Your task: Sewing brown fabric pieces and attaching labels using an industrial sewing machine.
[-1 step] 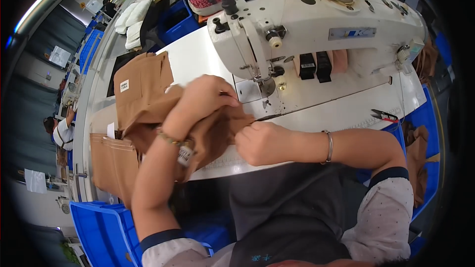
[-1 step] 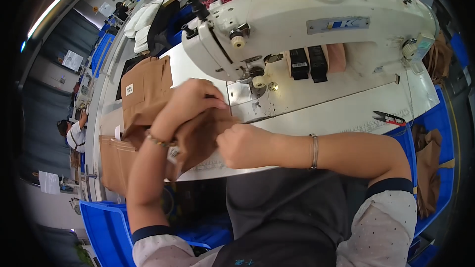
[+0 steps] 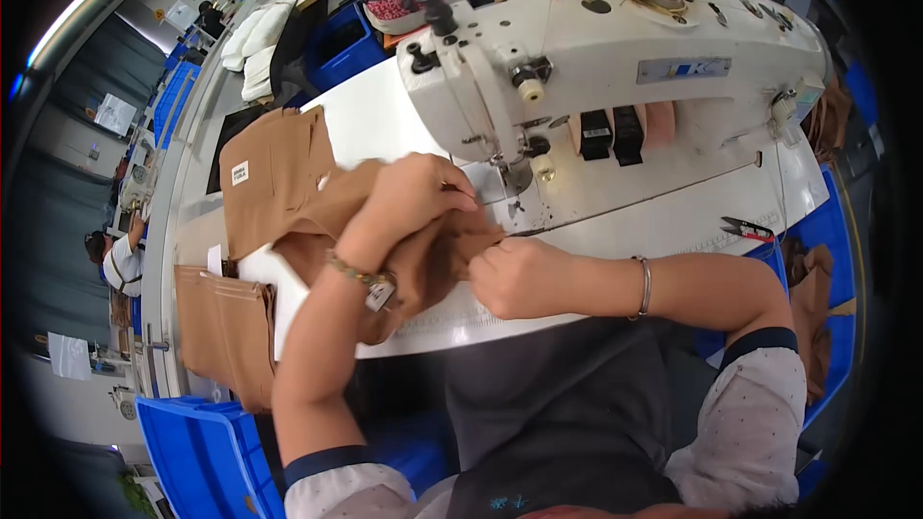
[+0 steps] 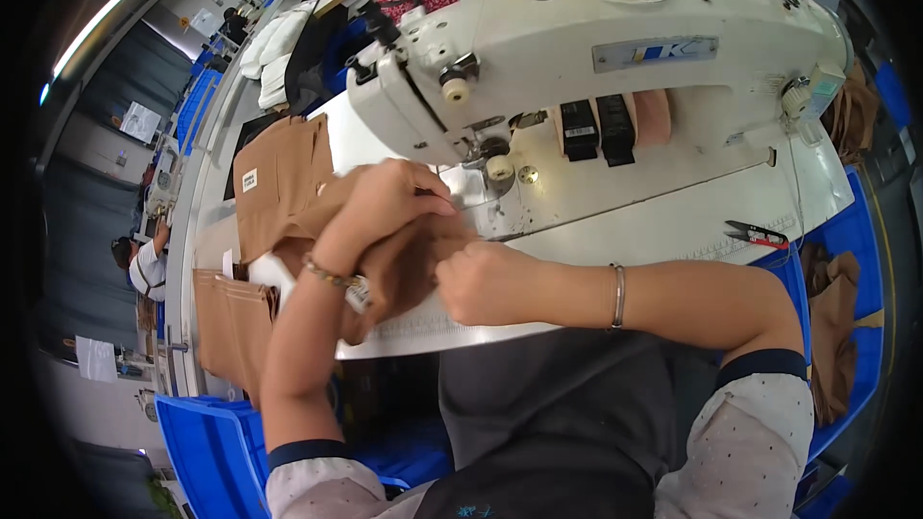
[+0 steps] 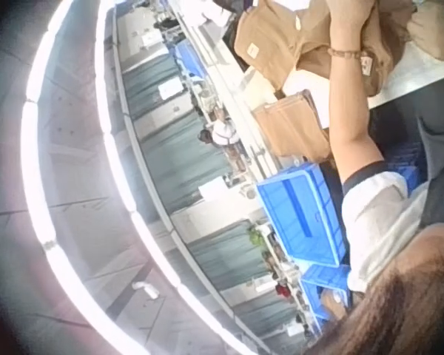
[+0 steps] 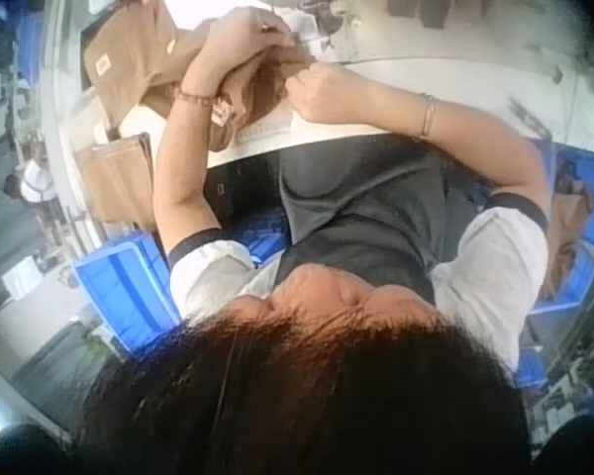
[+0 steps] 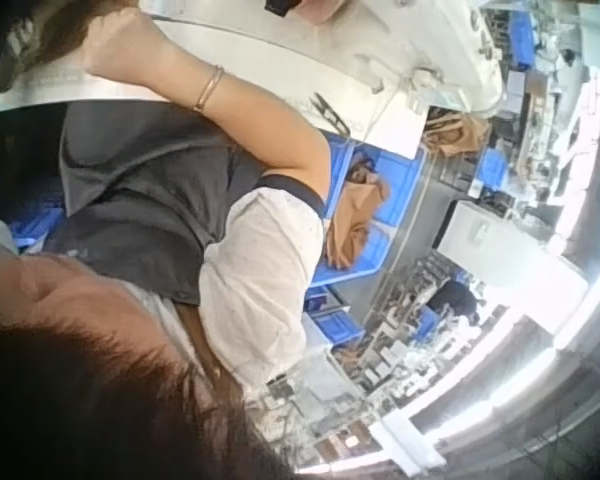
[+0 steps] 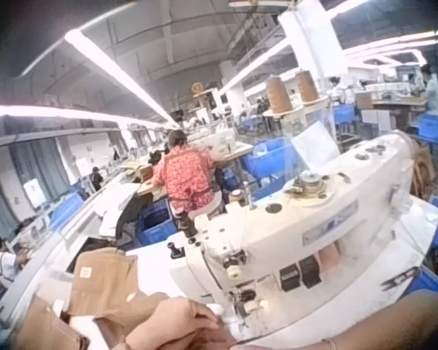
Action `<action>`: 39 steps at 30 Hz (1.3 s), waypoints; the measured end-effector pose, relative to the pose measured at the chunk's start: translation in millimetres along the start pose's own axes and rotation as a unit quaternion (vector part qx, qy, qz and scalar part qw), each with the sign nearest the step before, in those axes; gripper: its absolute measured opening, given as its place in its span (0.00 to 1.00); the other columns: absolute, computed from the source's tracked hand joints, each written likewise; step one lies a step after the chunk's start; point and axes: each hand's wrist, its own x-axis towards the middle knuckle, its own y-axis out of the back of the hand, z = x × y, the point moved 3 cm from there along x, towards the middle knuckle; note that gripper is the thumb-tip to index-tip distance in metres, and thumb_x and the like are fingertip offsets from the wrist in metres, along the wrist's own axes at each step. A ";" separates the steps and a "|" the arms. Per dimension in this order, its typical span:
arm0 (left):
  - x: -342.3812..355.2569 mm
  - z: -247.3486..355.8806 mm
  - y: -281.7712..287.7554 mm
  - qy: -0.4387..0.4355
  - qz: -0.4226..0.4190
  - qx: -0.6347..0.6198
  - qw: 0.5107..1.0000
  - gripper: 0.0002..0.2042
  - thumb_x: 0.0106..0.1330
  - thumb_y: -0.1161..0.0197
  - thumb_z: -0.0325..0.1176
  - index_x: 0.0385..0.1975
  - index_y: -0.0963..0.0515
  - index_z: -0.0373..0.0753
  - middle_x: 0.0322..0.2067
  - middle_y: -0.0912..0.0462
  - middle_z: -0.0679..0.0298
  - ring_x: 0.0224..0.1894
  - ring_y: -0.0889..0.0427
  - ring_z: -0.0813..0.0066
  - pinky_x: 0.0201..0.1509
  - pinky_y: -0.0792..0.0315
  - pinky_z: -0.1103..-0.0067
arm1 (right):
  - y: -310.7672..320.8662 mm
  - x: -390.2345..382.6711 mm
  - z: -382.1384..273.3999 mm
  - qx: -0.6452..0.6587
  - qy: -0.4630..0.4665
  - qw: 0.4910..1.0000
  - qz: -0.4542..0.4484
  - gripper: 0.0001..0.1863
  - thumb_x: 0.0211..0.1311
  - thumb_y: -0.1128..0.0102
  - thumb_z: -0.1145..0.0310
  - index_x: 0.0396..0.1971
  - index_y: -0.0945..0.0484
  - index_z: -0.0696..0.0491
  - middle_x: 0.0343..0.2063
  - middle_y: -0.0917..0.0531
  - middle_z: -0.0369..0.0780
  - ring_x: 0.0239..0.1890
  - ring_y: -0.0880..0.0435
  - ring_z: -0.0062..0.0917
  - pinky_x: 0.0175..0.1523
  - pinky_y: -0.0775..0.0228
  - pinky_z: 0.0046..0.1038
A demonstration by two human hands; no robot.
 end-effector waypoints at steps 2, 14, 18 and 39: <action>18.8 -7.6 -35.9 0.059 0.007 -0.145 0.988 0.06 0.55 0.24 0.34 0.30 0.11 0.43 0.28 0.12 0.65 0.31 0.15 0.69 0.40 0.23 0.75 | -5.3 -24.2 8.8 0.005 -0.034 0.999 -0.022 0.07 0.41 0.39 0.66 0.15 0.25 0.53 0.17 0.28 0.37 0.18 0.27 0.23 0.22 0.35 0.26; 29.4 0.8 -35.0 0.039 0.054 -0.111 0.992 0.15 0.64 0.31 0.37 0.44 0.17 0.34 0.37 0.13 0.59 0.39 0.16 0.68 0.47 0.23 0.73 | 2.1 -46.1 24.2 -0.008 -0.038 0.999 0.028 0.07 0.43 0.38 0.70 0.16 0.26 0.57 0.15 0.32 0.38 0.15 0.29 0.21 0.18 0.34 0.24; 32.8 8.7 -30.2 0.086 0.011 -0.060 0.994 0.16 0.66 0.33 0.41 0.44 0.17 0.35 0.40 0.13 0.56 0.42 0.16 0.62 0.51 0.24 0.71 | 5.1 -50.7 26.8 -0.002 -0.035 0.999 -0.007 0.08 0.43 0.38 0.70 0.17 0.24 0.59 0.17 0.27 0.41 0.15 0.27 0.22 0.18 0.33 0.23; 23.8 3.1 -36.6 0.054 0.139 -0.172 0.974 0.14 0.56 0.27 0.32 0.42 0.17 0.37 0.39 0.15 0.57 0.45 0.18 0.59 0.54 0.26 0.65 | 1.4 -49.9 40.3 -0.010 -0.064 0.998 -0.028 0.07 0.48 0.38 0.70 0.18 0.23 0.58 0.23 0.20 0.47 0.14 0.26 0.21 0.19 0.34 0.23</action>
